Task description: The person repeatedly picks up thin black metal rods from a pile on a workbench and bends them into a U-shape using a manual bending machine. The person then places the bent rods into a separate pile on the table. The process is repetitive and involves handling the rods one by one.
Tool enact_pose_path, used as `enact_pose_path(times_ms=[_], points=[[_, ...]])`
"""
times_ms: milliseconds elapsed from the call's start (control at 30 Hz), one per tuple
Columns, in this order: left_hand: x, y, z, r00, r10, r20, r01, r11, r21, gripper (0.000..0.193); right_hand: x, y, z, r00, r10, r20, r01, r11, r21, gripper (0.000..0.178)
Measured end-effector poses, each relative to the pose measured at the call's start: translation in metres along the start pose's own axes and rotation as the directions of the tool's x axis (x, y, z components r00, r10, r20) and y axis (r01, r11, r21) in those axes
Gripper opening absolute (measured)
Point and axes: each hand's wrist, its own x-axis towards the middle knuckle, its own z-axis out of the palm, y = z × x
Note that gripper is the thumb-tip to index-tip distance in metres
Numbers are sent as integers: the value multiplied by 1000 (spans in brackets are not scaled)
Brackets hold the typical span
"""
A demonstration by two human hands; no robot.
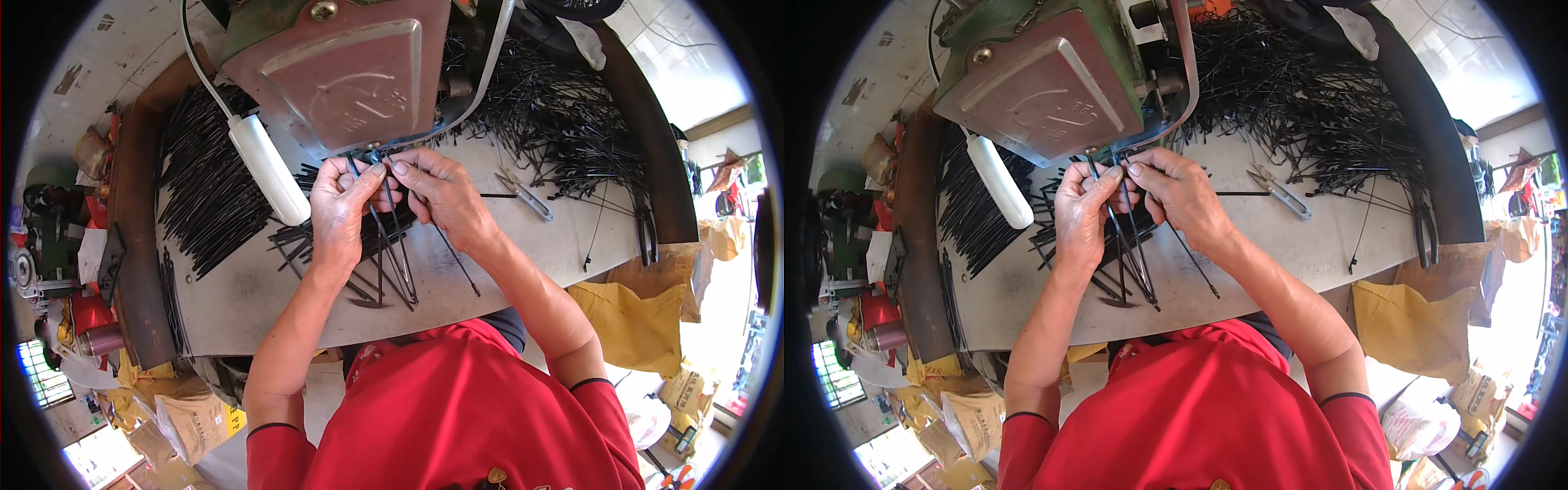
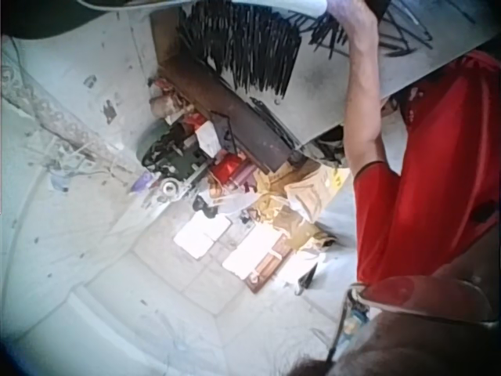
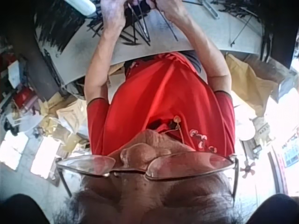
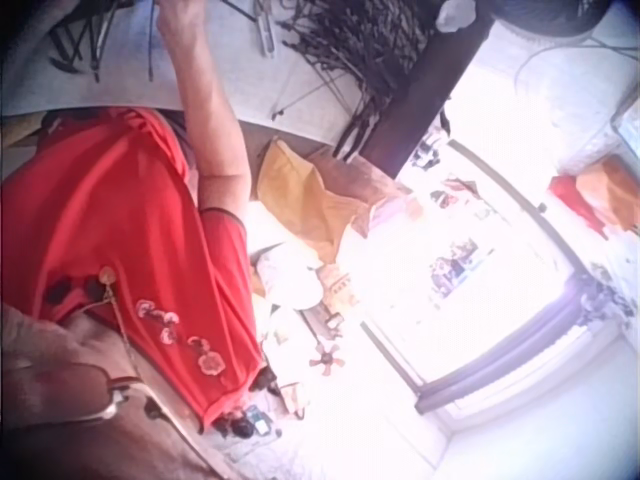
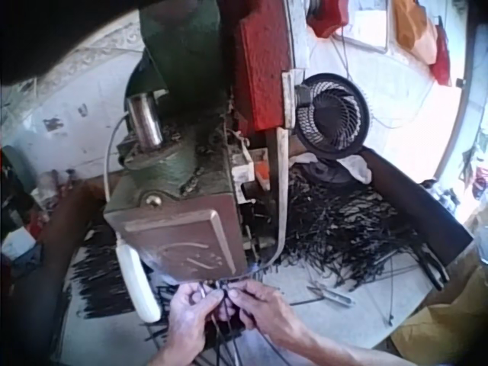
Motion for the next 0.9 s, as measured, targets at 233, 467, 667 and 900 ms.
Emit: enact_pose_path(times_ms=[233, 467, 667, 900], points=[[1, -2, 4, 999, 37, -6, -38, 998, -41, 20, -1, -4, 0, 1000, 4, 16, -4, 1000, -13, 20], [-6, -15, 18, 994, 36, -107, -49, 992, -117, 20, -10, 8, 1, 996, 22, -82, -23, 1000, -18, 21], [-12, -13, 22, 988, 75, -137, -90, 990, -105, 18, -11, -1, -1, 999, -17, -30, 15, 997, -79, 20], [0, -9, 16, 985, 127, -114, -140, 983, -116, 19, -1, -3, 6, 999, 1, -53, -5, 997, -71, 21]])
